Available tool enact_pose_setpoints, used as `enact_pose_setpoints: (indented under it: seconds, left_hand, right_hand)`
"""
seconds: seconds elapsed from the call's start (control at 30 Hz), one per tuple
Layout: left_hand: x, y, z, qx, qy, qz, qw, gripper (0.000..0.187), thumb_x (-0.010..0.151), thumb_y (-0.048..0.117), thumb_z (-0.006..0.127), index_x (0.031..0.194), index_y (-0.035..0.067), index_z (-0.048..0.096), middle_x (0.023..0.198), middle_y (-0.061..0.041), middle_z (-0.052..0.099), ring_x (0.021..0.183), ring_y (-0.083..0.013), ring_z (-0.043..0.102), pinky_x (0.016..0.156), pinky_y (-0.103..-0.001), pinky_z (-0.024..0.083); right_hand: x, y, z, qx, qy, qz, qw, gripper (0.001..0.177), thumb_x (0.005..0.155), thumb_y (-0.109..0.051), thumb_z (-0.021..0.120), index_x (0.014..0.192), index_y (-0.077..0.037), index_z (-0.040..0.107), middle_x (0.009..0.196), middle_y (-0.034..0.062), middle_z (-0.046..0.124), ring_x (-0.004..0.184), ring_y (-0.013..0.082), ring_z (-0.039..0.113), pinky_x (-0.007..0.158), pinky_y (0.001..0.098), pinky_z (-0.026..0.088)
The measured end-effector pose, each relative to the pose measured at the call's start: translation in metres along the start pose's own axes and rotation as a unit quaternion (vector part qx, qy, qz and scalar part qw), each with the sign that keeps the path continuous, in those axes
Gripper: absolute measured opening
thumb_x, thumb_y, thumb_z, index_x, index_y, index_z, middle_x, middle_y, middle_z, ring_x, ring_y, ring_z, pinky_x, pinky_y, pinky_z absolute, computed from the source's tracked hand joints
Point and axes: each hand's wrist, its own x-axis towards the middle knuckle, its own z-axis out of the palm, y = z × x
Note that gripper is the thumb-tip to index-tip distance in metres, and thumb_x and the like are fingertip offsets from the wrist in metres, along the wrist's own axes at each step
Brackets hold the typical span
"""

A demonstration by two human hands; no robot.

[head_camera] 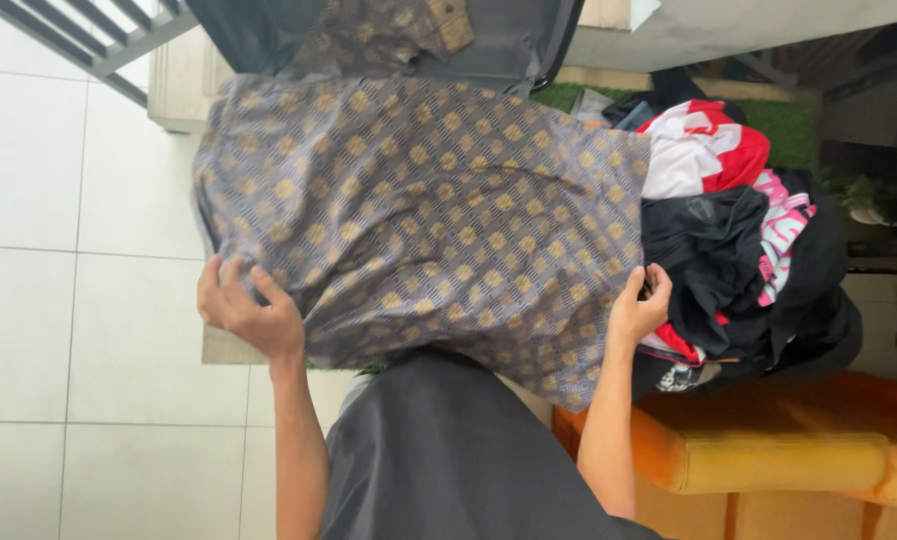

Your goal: The person folds a black garment and places it into a suitcase, then picks up a patterned shirt, shakes it out, and arranges it in the suitcase.

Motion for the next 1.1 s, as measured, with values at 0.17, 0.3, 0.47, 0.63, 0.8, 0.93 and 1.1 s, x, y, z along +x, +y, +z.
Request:
enact_pose_setpoints:
  seconds: [0.17,0.3,0.47,0.63,0.8,0.93,1.1]
  left_hand:
    - [-0.034,-0.054,-0.022,-0.062,0.004,-0.127,0.99,0.036,0.106,0.014,0.067,0.135,-0.004,0.056,0.134,-0.022,0.055,0.126,-0.035,0.053,0.107,-0.049,0.043]
    - [-0.067,-0.093,-0.012,-0.191,-0.045,-0.293,0.936,0.041,0.105,0.028,0.062,0.132,-0.002,0.054,0.12,-0.011,0.062,0.108,-0.0199,0.062,0.083,-0.037,0.051]
    - [-0.114,-0.129,0.012,-0.392,-0.075,-0.423,0.814,0.034,0.111,0.033,0.055,0.119,0.0,0.059,0.105,-0.006,0.062,0.094,-0.0136,0.06,0.079,-0.032,0.053]
    - [-0.127,-0.122,-0.007,-0.451,-0.172,-0.395,0.781,0.025,0.109,0.024,0.06,0.113,0.0,0.063,0.105,-0.003,0.069,0.096,-0.0074,0.06,0.084,-0.025,0.048]
    - [-0.112,-0.113,-0.047,-0.462,-0.142,-0.349,0.803,0.016,0.104,0.014,0.067,0.104,-0.003,0.07,0.092,-0.005,0.071,0.08,-0.0075,0.059,0.07,-0.024,0.045]
    - [-0.086,-0.117,-0.077,-0.394,-0.063,-0.261,0.879,0.017,0.107,0.012,0.069,0.107,-0.006,0.068,0.093,-0.006,0.066,0.08,-0.0088,0.057,0.069,-0.024,0.045]
    - [-0.039,-0.13,-0.103,-0.368,-0.059,-0.236,0.897,0.019,0.103,0.013,0.067,0.104,-0.006,0.067,0.094,-0.006,0.071,0.083,-0.0102,0.068,0.072,-0.025,0.057]
  right_hand:
    - [-0.036,-0.011,-0.004,-0.125,-0.021,-0.083,0.988,0.043,0.099,-0.022,0.075,0.131,0.004,0.062,0.129,0.0236,0.064,0.121,0.0379,0.058,0.104,0.0462,0.045]
    - [-0.055,-0.015,-0.01,-0.105,-0.028,-0.043,0.993,0.048,0.1,-0.023,0.073,0.136,0.004,0.057,0.135,0.0245,0.059,0.125,0.0361,0.056,0.107,0.0447,0.043]
    - [-0.073,-0.002,-0.023,0.011,-0.023,0.05,0.998,0.046,0.101,-0.02,0.07,0.136,0.005,0.054,0.137,0.0189,0.062,0.125,0.0277,0.062,0.108,0.0377,0.048]
    - [-0.091,0.031,-0.041,0.026,-0.014,0.048,0.998,0.046,0.103,-0.017,0.071,0.138,0.006,0.054,0.139,0.0197,0.062,0.128,0.0274,0.062,0.11,0.037,0.047]
    - [-0.115,0.037,-0.061,0.058,-0.043,-0.022,0.997,0.051,0.103,-0.016,0.071,0.143,0.006,0.05,0.146,0.0228,0.058,0.137,0.0318,0.058,0.116,0.0397,0.045]
    - [-0.119,0.021,-0.079,-0.126,-0.101,-0.053,0.986,0.067,0.093,-0.019,0.08,0.149,0.001,0.05,0.146,0.0261,0.056,0.134,0.0381,0.054,0.113,0.0427,0.041]
    - [-0.112,0.016,-0.089,-0.097,-0.166,0.042,0.98,0.071,0.091,-0.018,0.078,0.152,-0.002,0.046,0.15,0.0206,0.053,0.137,0.0318,0.053,0.114,0.0395,0.04]
